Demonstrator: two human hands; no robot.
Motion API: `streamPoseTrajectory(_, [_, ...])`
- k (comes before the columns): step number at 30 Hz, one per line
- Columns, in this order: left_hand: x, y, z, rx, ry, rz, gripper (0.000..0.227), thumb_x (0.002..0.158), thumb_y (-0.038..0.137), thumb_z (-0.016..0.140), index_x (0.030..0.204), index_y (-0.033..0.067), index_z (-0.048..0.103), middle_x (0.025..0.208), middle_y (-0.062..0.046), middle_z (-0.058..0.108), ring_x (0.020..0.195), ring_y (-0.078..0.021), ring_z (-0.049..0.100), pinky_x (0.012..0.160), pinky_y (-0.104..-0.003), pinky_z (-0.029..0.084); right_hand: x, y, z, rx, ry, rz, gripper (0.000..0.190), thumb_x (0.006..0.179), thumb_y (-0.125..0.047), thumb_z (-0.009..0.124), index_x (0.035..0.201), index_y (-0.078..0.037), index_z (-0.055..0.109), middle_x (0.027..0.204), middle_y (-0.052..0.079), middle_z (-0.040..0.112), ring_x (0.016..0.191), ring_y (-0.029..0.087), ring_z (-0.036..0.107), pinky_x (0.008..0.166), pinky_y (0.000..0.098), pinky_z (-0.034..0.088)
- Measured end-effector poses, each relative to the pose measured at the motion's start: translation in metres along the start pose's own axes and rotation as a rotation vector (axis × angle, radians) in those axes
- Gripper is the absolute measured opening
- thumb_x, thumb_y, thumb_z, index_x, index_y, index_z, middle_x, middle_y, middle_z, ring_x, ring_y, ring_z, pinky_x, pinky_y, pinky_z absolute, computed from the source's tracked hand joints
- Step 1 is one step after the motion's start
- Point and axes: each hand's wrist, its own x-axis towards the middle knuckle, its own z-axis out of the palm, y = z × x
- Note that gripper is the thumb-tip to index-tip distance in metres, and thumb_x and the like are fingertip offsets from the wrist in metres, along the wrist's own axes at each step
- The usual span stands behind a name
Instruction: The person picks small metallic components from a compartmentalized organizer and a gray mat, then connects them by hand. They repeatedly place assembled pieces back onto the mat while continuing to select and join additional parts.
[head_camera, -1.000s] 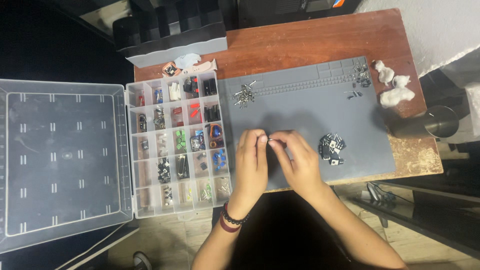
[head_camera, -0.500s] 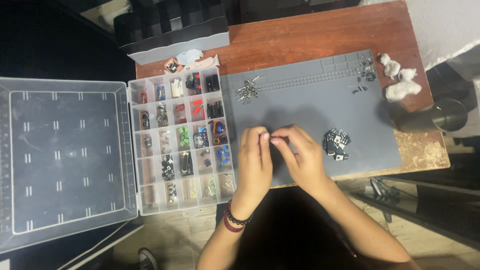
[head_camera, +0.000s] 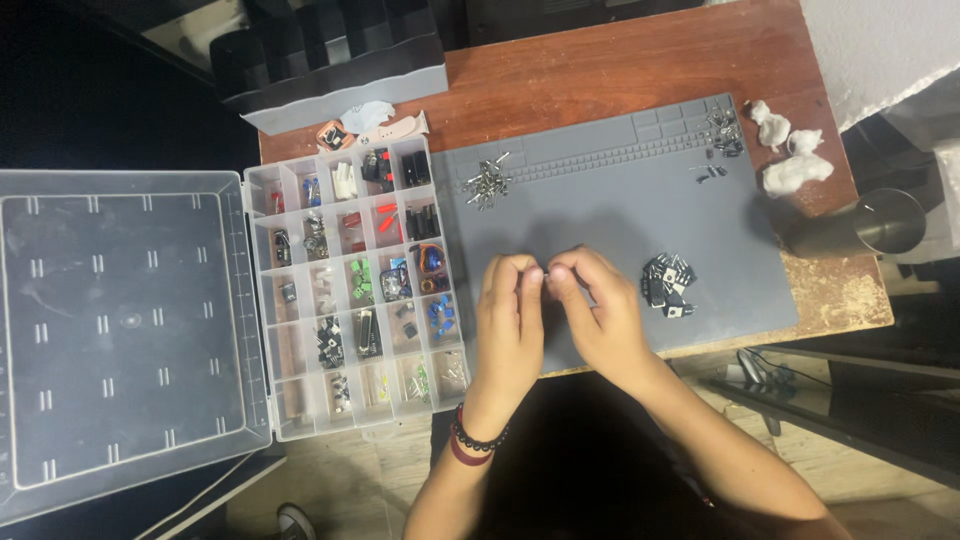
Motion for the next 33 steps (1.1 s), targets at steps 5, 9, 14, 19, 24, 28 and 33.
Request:
streamPoseTrajectory(5, [0.001,0.004,-0.003,-0.084,0.033,0.004,0.016,0.107,0.020,0.052,0.101,0.0088,0.061,0.079,-0.005,0.054,0.079,-0.0269,0.062,0.077,-0.038,0.052,-0.002,0.005,0.001,0.053,-0.009,0.070,0.026,0.108,-0.014,0.052,0.089,-0.006,0.068,0.064,0.008,0.064,0.065,0.025,0.065,0.070,0.0383,0.054])
streamPoseTrajectory(9, [0.001,0.007,-0.004,-0.123,0.075,0.047,0.006,0.101,0.013,0.063,0.101,0.0081,0.067,0.077,-0.005,0.058,0.079,-0.0234,0.063,0.075,-0.035,0.053,-0.002,0.009,0.000,0.065,-0.016,0.112,0.031,0.108,-0.014,0.050,0.082,-0.007,0.066,0.061,0.008,0.065,0.064,0.023,0.065,0.068,0.0356,0.053])
streamPoseTrajectory(14, [0.003,0.005,-0.005,-0.074,0.108,0.078,0.004,0.095,0.009,0.070,0.099,0.0088,0.069,0.078,-0.004,0.063,0.080,-0.0238,0.066,0.074,-0.035,0.056,-0.002,0.009,-0.001,0.060,-0.033,0.124,0.035,0.108,-0.013,0.050,0.077,-0.007,0.064,0.056,0.008,0.064,0.060,0.022,0.063,0.065,0.0350,0.053])
streamPoseTrajectory(19, [0.002,0.003,-0.005,-0.100,0.103,0.073,0.006,0.095,0.008,0.070,0.100,0.0088,0.072,0.078,-0.004,0.064,0.081,-0.0221,0.067,0.074,-0.034,0.056,-0.003,0.003,-0.005,0.004,-0.061,0.095,0.040,0.110,-0.014,0.046,0.073,-0.008,0.062,0.053,0.008,0.060,0.055,0.025,0.059,0.062,0.0363,0.051])
streamPoseTrajectory(24, [0.002,0.002,-0.008,-0.081,0.088,0.134,0.004,0.095,0.006,0.068,0.096,0.0094,0.069,0.076,-0.003,0.061,0.079,-0.0221,0.065,0.074,-0.034,0.055,-0.003,0.002,-0.006,0.053,-0.085,0.111,0.042,0.110,-0.014,0.045,0.071,-0.009,0.061,0.050,0.006,0.058,0.052,0.021,0.054,0.059,0.0333,0.049])
streamPoseTrajectory(28, [0.003,0.005,-0.009,-0.019,0.057,0.199,0.006,0.100,0.009,0.062,0.097,0.0081,0.066,0.077,-0.005,0.056,0.078,-0.0265,0.061,0.073,-0.037,0.053,-0.004,0.003,-0.006,0.092,-0.094,0.133,0.045,0.110,-0.014,0.046,0.068,-0.010,0.061,0.048,0.004,0.057,0.052,0.017,0.051,0.058,0.0311,0.047])
streamPoseTrajectory(33, [0.001,0.004,-0.009,-0.025,0.126,0.125,0.006,0.101,0.009,0.060,0.099,0.0061,0.064,0.074,-0.008,0.055,0.072,-0.0251,0.060,0.069,-0.036,0.052,-0.003,0.000,-0.009,-0.087,-0.071,-0.114,0.013,0.102,-0.010,0.062,0.109,0.000,0.065,0.084,0.019,0.068,0.078,0.036,0.068,0.073,0.0449,0.055])
